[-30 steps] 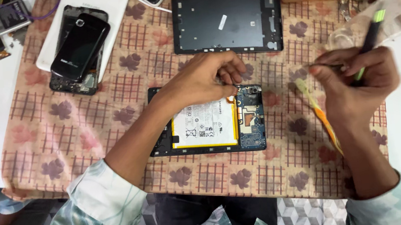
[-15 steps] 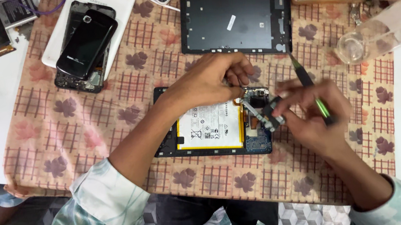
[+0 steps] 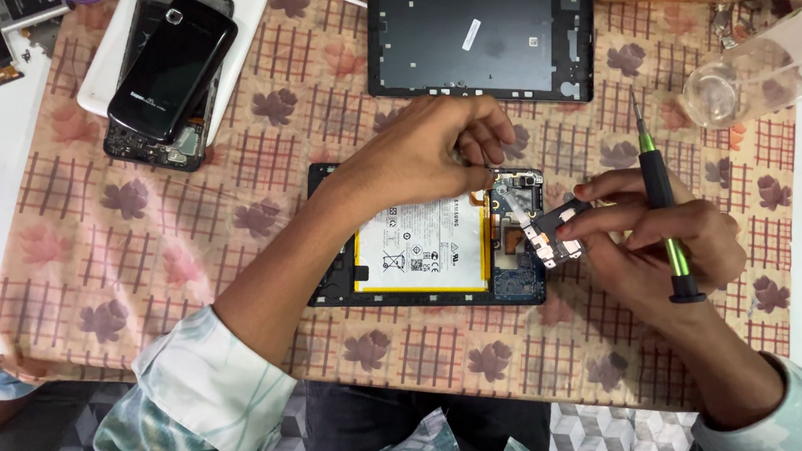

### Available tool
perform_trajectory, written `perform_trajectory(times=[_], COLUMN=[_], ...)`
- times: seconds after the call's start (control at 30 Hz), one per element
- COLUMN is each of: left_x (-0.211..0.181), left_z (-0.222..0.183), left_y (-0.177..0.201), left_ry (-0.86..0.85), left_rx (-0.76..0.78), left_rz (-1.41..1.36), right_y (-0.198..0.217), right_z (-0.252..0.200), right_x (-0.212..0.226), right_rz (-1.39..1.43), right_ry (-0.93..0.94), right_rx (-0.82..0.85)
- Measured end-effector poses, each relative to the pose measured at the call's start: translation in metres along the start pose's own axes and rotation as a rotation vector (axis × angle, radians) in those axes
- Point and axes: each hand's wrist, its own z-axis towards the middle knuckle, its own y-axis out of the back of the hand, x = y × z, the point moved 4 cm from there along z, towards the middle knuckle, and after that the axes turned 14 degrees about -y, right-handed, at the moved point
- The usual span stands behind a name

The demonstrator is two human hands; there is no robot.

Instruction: The person uses a yellow plastic pry tool and a screwdriver to remove a small black component from the internal frame of a disassembled tablet. They pry the component loose, lift it out, and place it on the table.

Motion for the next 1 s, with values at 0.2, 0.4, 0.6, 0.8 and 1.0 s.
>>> perform_trajectory(times=[0.2,0.4,0.6,0.8,1.0], left_x=[0.001,0.002,0.002,-0.001,0.000], left_z=[0.001,0.000,0.002,0.000,0.000], left_y=[0.001,0.000,-0.002,0.001,0.000], left_ry=[-0.061,-0.043,0.010,-0.048,-0.018], left_rx=[-0.020,-0.018,0.000,-0.004,-0.014], left_rz=[0.014,0.033,0.024,0.009,-0.013], right_y=[0.000,0.001,0.005,0.011,-0.007], right_z=[-0.003,0.000,0.010,0.018,0.021], right_x=[-0.006,-0.007,-0.011,-0.033,-0.048], right_rz=[0.055,0.103,0.321,0.321,0.366], right_ry=[-0.032,-0.053,-0.129,-0.706,-0.802], right_rx=[0.006,0.055,0.081,0.002,0.204])
